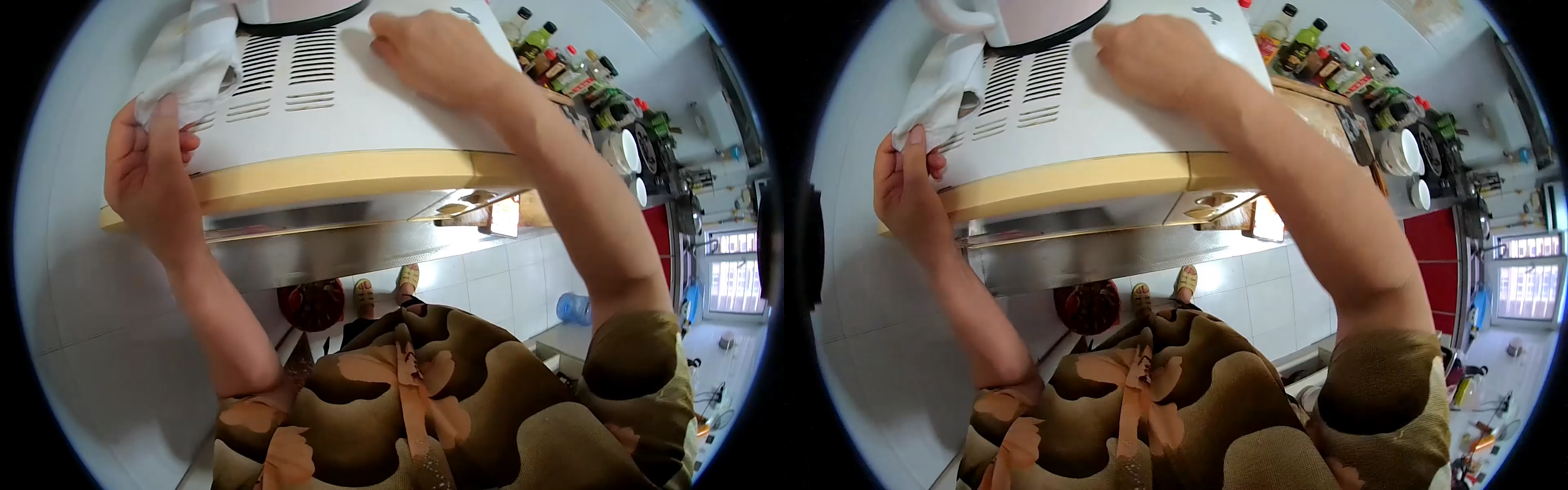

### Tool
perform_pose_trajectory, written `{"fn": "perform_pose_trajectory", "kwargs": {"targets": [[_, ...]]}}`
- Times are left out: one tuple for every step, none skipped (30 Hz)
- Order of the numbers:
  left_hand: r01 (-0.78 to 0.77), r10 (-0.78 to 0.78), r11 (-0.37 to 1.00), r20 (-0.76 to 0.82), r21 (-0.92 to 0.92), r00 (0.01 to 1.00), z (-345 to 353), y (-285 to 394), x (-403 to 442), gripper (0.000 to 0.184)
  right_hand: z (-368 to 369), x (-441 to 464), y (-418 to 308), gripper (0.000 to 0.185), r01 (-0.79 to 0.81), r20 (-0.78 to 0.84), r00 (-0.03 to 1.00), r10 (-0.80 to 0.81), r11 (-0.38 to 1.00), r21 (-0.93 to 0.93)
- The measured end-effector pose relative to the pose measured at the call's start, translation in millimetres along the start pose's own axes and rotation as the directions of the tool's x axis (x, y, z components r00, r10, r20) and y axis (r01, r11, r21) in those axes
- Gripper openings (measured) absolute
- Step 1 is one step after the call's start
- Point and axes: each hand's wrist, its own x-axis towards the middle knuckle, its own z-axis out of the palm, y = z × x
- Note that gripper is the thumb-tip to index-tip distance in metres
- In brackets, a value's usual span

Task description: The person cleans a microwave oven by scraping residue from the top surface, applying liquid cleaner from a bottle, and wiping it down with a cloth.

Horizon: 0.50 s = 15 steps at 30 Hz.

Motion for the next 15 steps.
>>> {"fn": "perform_pose_trajectory", "kwargs": {"targets": [[-0.018,0.018,1.0,0.011,0.024,1.0,-4,1,7,0.016,3,-7,-10,0.022,0.035,-0.059,0.998,-0.035,0.999,0.001],[-0.035,0.034,0.998,0.019,0.048,0.999,-6,2,13,0.014,1,-13,-20,0.02,0.02,-0.048,0.999,-0.019,1.0,0.014],[0.048,-0.048,0.998,-0.011,-0.039,0.999,13,1,-22,0.014,-25,-48,-12,0.02,0.028,0.036,0.999,-0.026,0.997,-0.077],[-0.008,0.007,0.999,-0.027,-0.033,1.0,15,-1,-9,0.014,-29,-49,-17,0.02,0.035,0.01,0.999,-0.035,0.999,-0.012],[-0.011,0.012,1.0,-0.021,0.011,1.0,10,1,-3,0.014,-30,-58,-28,0.02,0.029,0.034,0.999,-0.032,0.995,0.094],[0.001,-0.001,0.999,-0.011,0.042,1.0,5,3,-5,0.014,-39,-76,-40,0.021,0.0,0.067,0.998,-0.021,0.953,0.302],[0.038,-0.037,0.999,0.031,-0.032,0.999,5,0,-11,0.014,-52,-92,-45,0.023,-0.025,0.103,0.994,-0.026,0.885,0.465],[0.057,-0.049,0.992,0.073,-0.113,0.996,5,-2,-14,0.014,-60,-106,-45,0.023,-0.012,0.099,0.994,-0.037,0.89,0.456],[0.039,-0.031,0.992,0.069,-0.119,0.997,4,-3,-13,0.014,-64,-120,-42,0.024,-0.159,0.157,0.986,0.056,0.596,0.787],[0.026,-0.016,0.993,0.081,-0.115,0.997,3,-2,-11,0.015,-65,-133,-43,0.025,-0.263,0.246,0.962,0.115,0.168,0.95],[0.011,0.0,0.994,0.097,-0.112,0.995,4,0,-9,0.015,-62,-143,-47,0.025,-0.221,0.238,0.949,0.207,-0.098,0.97],[-0.008,0.021,0.993,0.105,-0.122,0.994,4,4,-8,0.015,-60,-151,-56,0.025,-0.196,0.27,0.896,0.354,-0.231,0.953],[-0.032,0.042,0.991,0.075,-0.133,0.996,3,11,-7,0.013,-57,-155,-64,0.027,-0.141,0.315,0.82,0.478,-0.365,0.92],[-0.048,0.054,0.988,0.036,-0.145,0.998,0,16,-10,0.012,-51,-161,-63,0.029,-0.118,0.303,0.838,0.454,-0.392,0.913],[-0.055,0.059,0.988,0.028,-0.145,0.998,0,27,-17,0.012,-45,-166,-63,0.031,-0.097,0.291,0.855,0.43,-0.419,0.903]]}}
